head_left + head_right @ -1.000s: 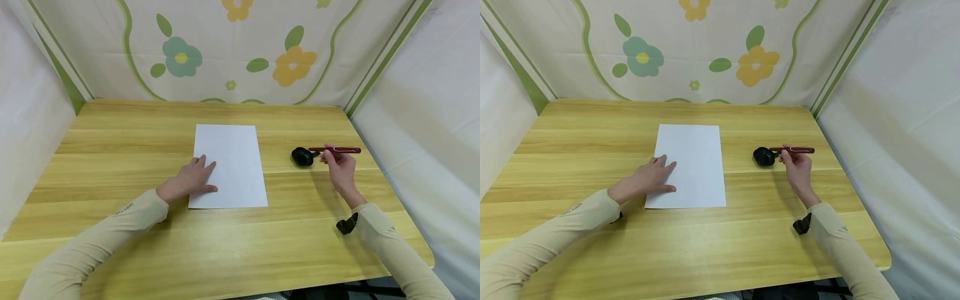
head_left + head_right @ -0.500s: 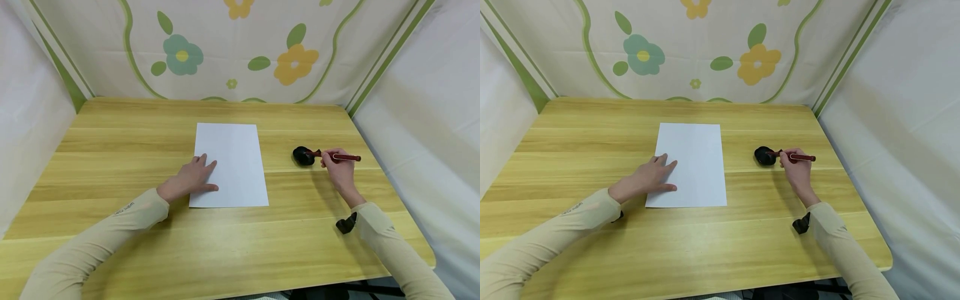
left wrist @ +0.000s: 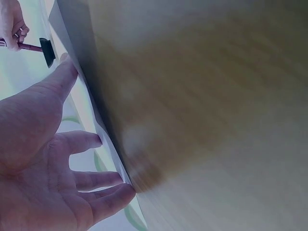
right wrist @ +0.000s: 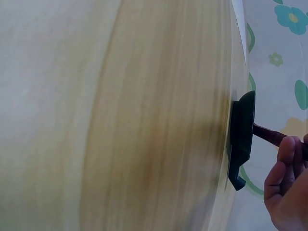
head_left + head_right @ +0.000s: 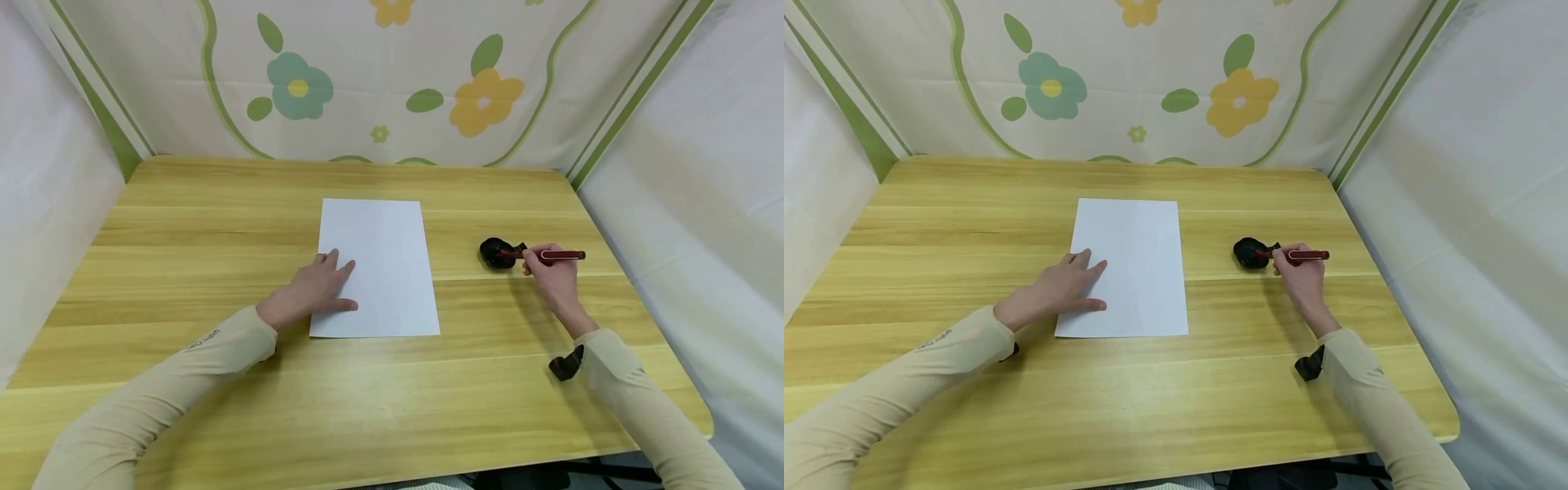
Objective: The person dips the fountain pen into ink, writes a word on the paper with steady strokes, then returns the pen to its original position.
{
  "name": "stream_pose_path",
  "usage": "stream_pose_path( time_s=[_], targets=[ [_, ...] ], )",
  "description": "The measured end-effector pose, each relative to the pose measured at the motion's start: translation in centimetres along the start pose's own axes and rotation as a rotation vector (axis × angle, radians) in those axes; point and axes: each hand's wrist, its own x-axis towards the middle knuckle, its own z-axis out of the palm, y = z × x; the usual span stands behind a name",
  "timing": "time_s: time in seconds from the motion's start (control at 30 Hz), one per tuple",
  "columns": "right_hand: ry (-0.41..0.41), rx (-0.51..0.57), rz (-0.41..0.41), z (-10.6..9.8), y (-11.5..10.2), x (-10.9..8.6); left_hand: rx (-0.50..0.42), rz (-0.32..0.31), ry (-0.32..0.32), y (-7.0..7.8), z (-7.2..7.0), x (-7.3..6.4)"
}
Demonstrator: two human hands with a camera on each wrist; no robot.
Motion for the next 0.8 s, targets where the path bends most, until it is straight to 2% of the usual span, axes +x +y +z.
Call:
stream_pose_path(
  time_s=[0.5,0.63,0.8],
  targets=[
    [-0.070,-0.189,0.022,-0.4,1.1,2.1,0.012,0.003,0.007,-0.1,-0.1,-0.1],
    [-0.085,-0.200,0.033,-0.3,1.2,2.2,0.006,-0.002,-0.001,0.0,-0.1,-0.1],
    [-0.106,-0.158,0.055,-0.2,1.1,2.2,0.007,0.000,-0.001,0.0,-0.1,-0.1]
  ],
)
